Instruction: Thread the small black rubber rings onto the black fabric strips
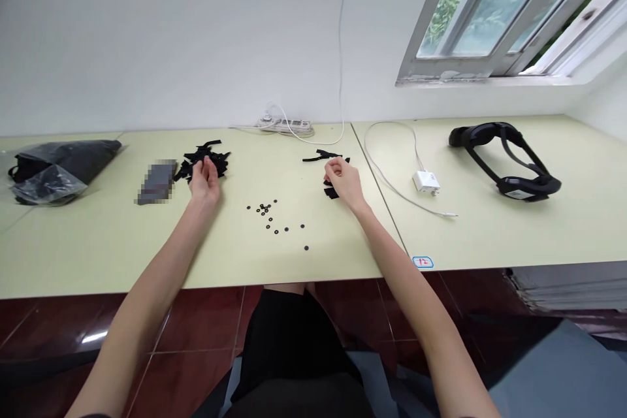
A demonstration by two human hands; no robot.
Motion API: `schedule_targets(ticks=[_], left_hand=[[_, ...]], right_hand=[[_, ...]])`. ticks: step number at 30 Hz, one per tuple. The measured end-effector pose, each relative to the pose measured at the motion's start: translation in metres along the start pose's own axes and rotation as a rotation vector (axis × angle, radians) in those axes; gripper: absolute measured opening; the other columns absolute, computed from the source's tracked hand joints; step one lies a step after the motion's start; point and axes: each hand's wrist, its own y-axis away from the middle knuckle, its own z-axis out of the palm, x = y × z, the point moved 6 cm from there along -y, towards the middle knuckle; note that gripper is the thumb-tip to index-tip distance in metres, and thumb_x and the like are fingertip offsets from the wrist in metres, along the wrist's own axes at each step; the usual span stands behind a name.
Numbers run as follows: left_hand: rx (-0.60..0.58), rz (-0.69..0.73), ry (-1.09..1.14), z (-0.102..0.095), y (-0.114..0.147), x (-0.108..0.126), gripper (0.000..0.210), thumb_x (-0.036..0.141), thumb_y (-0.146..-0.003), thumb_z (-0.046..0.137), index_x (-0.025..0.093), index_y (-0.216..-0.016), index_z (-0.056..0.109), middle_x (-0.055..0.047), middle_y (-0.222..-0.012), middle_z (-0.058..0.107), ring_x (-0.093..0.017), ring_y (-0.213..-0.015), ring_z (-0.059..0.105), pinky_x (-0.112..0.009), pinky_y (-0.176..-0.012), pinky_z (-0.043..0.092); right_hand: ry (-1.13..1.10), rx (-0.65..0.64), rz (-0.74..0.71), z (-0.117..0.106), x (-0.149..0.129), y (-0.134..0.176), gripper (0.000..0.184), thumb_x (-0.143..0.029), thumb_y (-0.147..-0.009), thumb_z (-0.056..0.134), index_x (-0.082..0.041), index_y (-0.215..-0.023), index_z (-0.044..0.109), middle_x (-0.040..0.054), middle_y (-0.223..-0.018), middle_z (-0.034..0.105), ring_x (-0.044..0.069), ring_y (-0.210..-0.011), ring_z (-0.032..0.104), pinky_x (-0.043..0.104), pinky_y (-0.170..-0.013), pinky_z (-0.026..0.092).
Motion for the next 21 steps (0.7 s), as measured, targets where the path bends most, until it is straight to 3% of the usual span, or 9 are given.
schedule_targets(ticks=[4,7,12,17,21], left_hand=[[0.019,0.033,0.008,-0.009,-0.012,0.020,0.022,0.017,-0.118,0.053,0.019,-0.099,0.063,0.001,-0.091,0.070,-0.006,-0.105,0.073,-0.012,-0.090,0.065],[-0.042,0.000,0.051,-0.005,-0.007,0.021,0.023,0.022,-0.120,0.048,0.018,-0.104,0.064,-0.003,-0.102,0.073,-0.007,-0.110,0.074,-0.014,-0.094,0.066],[-0.154,-0.094,0.054,0.010,0.003,0.005,0.022,0.020,-0.112,0.052,0.018,-0.097,0.068,-0.007,-0.101,0.073,-0.009,-0.087,0.072,-0.016,-0.085,0.063],[-0.388,-0.046,-0.246,0.030,0.027,-0.013,0.006,0.026,-0.092,0.074,0.020,-0.095,0.075,-0.003,-0.094,0.070,-0.011,-0.076,0.064,-0.019,-0.069,0.055],[-0.619,0.018,-0.448,0.043,0.061,-0.025,0.011,0.021,-0.084,0.076,0.021,-0.095,0.078,-0.003,-0.093,0.069,-0.014,-0.080,0.064,-0.022,-0.066,0.054]], right_hand=[[0.309,-0.006,0.022,-0.015,0.009,-0.004,0.018,-0.037,-0.101,0.055,-0.025,-0.099,0.067,0.0062,-0.092,0.080,0.024,-0.090,0.075,0.037,-0.085,0.056],[0.415,-0.062,0.004,-0.017,0.011,-0.003,0.014,-0.036,-0.095,0.065,-0.024,-0.091,0.071,0.0083,-0.099,0.079,0.026,-0.090,0.071,0.039,-0.082,0.053],[0.500,-0.142,-0.048,-0.014,0.015,-0.005,0.011,-0.031,-0.089,0.071,-0.024,-0.081,0.071,0.0092,-0.102,0.076,0.027,-0.091,0.068,0.040,-0.083,0.051],[0.488,-0.104,-0.053,-0.018,0.020,-0.009,0.015,-0.029,-0.100,0.057,-0.024,-0.096,0.071,0.0082,-0.106,0.078,0.025,-0.096,0.070,0.040,-0.089,0.053],[0.553,-0.167,-0.113,-0.018,0.019,-0.005,0.012,-0.034,-0.095,0.068,-0.024,-0.097,0.073,0.0088,-0.107,0.077,0.027,-0.098,0.069,0.041,-0.088,0.054]])
